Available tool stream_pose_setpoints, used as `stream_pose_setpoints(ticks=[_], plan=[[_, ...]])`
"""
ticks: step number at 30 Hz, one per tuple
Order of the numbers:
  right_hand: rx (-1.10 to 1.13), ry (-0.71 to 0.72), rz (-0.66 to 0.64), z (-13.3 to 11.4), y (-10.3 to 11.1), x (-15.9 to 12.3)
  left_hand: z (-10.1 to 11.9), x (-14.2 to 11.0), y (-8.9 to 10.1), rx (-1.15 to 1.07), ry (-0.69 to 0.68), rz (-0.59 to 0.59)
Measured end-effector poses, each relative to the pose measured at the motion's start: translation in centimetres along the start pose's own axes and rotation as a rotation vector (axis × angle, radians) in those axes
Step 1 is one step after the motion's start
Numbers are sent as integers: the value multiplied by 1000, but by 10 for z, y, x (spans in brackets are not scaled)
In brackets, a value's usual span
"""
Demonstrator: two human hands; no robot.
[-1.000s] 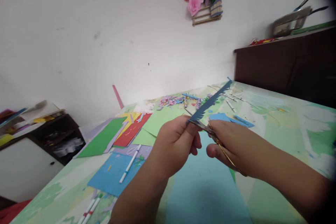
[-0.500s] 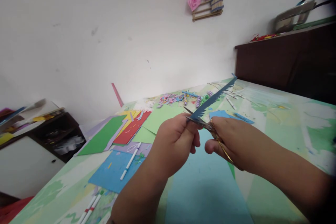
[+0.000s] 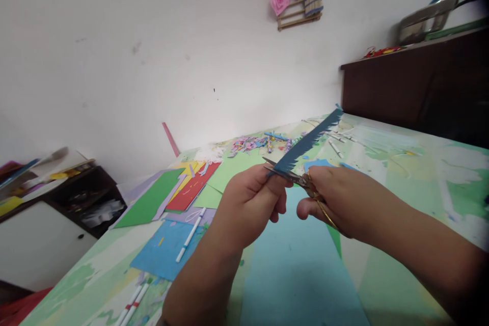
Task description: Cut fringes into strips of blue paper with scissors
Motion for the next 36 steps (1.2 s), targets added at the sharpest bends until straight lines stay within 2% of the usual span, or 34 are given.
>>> stream_pose_setpoints(ticks=[8, 12, 24, 31, 36], plan=[[4, 18, -33, -1, 1, 1, 3, 0, 6, 23, 12, -56], [60, 9, -50, -2, 3, 1, 4, 0, 9, 73, 18, 13], [188, 18, -98, -2, 7, -5, 5, 3, 0, 212, -131, -17], [221, 4, -71, -3, 6, -8, 4, 2, -3, 266, -154, -28], [180, -61, -51, -1, 6, -8, 3, 3, -5, 263, -98, -48]])
Point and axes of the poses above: each hand's wrist, its own x-axis towards the middle knuckle, its own y-axis out of the back of the hand, z = x × y, the point moved 4 cm from there along x, towards the middle knuckle
